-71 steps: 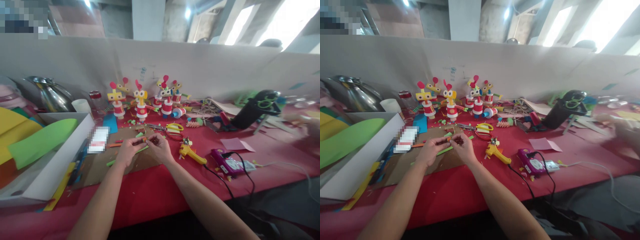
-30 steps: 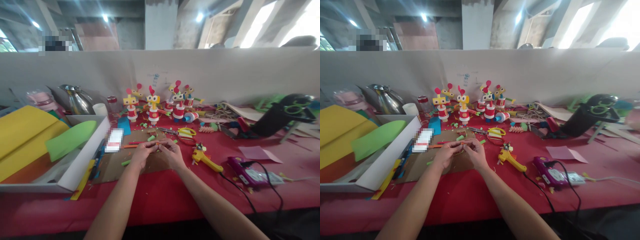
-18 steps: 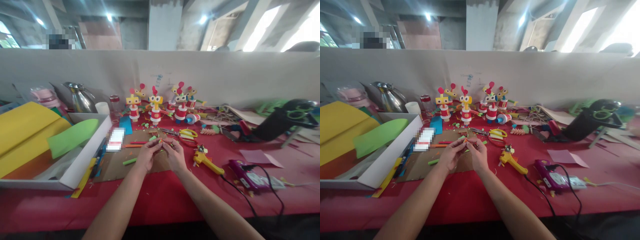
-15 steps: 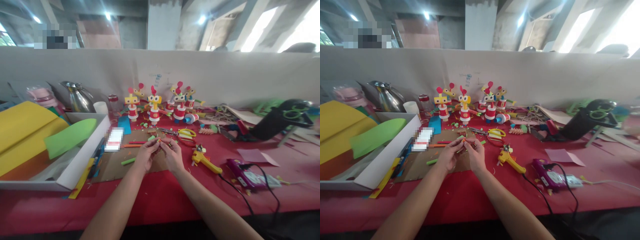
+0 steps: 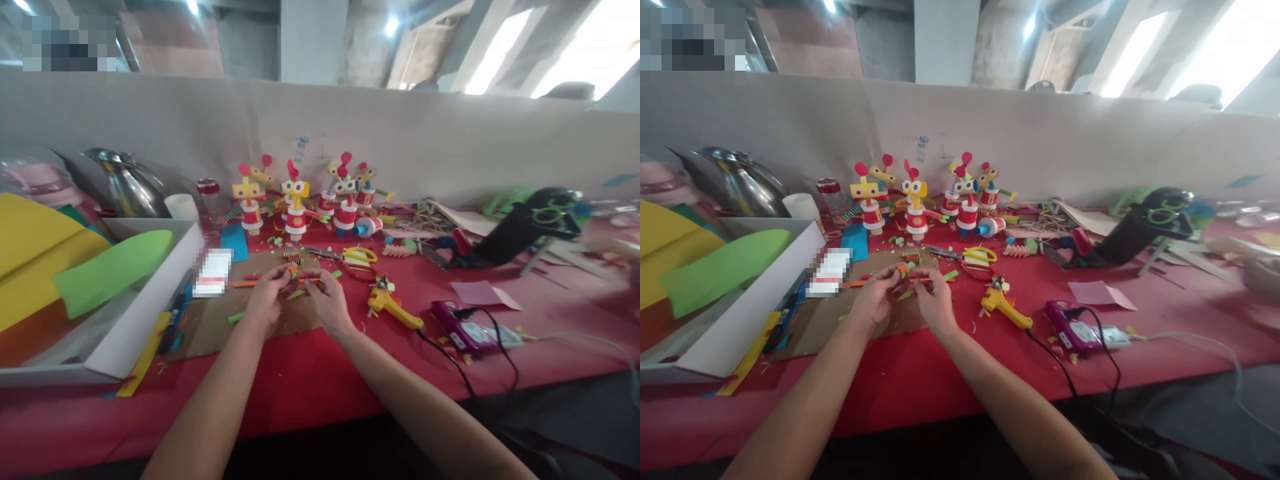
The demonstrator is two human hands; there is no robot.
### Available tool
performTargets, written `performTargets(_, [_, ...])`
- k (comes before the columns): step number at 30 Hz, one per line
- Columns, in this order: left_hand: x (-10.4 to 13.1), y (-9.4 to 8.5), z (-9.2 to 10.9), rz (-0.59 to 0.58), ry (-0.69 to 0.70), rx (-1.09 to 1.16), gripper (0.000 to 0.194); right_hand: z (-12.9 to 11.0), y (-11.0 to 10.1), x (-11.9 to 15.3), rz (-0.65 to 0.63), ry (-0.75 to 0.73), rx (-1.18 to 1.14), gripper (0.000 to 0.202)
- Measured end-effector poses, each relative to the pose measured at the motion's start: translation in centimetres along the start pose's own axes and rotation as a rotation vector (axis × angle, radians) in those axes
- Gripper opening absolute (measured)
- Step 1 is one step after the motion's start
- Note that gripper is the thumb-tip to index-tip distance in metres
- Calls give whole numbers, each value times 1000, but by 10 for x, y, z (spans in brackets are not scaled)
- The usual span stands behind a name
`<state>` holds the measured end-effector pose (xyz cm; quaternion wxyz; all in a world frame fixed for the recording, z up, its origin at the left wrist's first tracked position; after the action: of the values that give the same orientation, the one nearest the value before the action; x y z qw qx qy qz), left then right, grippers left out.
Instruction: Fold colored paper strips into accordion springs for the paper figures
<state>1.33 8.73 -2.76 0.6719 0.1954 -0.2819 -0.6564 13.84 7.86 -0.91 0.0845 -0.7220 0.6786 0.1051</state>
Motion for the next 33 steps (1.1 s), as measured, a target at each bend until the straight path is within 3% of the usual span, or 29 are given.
performTargets(4, [-2, -1, 6, 1, 29, 16, 15, -17, -12, 6, -173, 3, 316, 22])
performTargets(6, [-1, 2, 7, -20, 14, 12, 17, -26, -33, 14, -228, -27, 493, 24])
performTargets(9, [2, 8, 6, -77, -37, 1, 21, -37, -86, 27, -82, -90, 872, 38])
performTargets(12, [5, 15, 6, -144, -65, 21, 21, -32, -138, 40, 54, 83, 1275, 48])
performTargets(15, [6, 17, 5, -193, -73, 38, 22, -25, -163, 47, 22, 236, 1431, 51])
performTargets(21, [5, 14, 1, -259, -99, 35, 29, -13, -162, 39, -62, 257, 1403, 46])
performTargets(26, [5, 15, 2, -250, -103, 5, 32, -25, -168, 39, 76, 220, 1357, 33])
performTargets(30, [7, 16, 3, -219, -83, -21, 33, -57, -155, 52, 154, 44, 896, 21])
performTargets(33, [8, 16, 2, -217, -74, -59, 33, -66, -124, 63, -11, 68, 454, 35])
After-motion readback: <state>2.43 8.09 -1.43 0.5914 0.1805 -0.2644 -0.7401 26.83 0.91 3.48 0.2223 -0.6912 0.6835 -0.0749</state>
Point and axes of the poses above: each hand's wrist, its own x-axis away from the middle knuckle, its own y-axis out of the palm, z = x × y, the point moved 7 cm from there along -x, towards the middle knuckle, and after that the axes turned 3 degrees about -z, right-handed, at the moved point
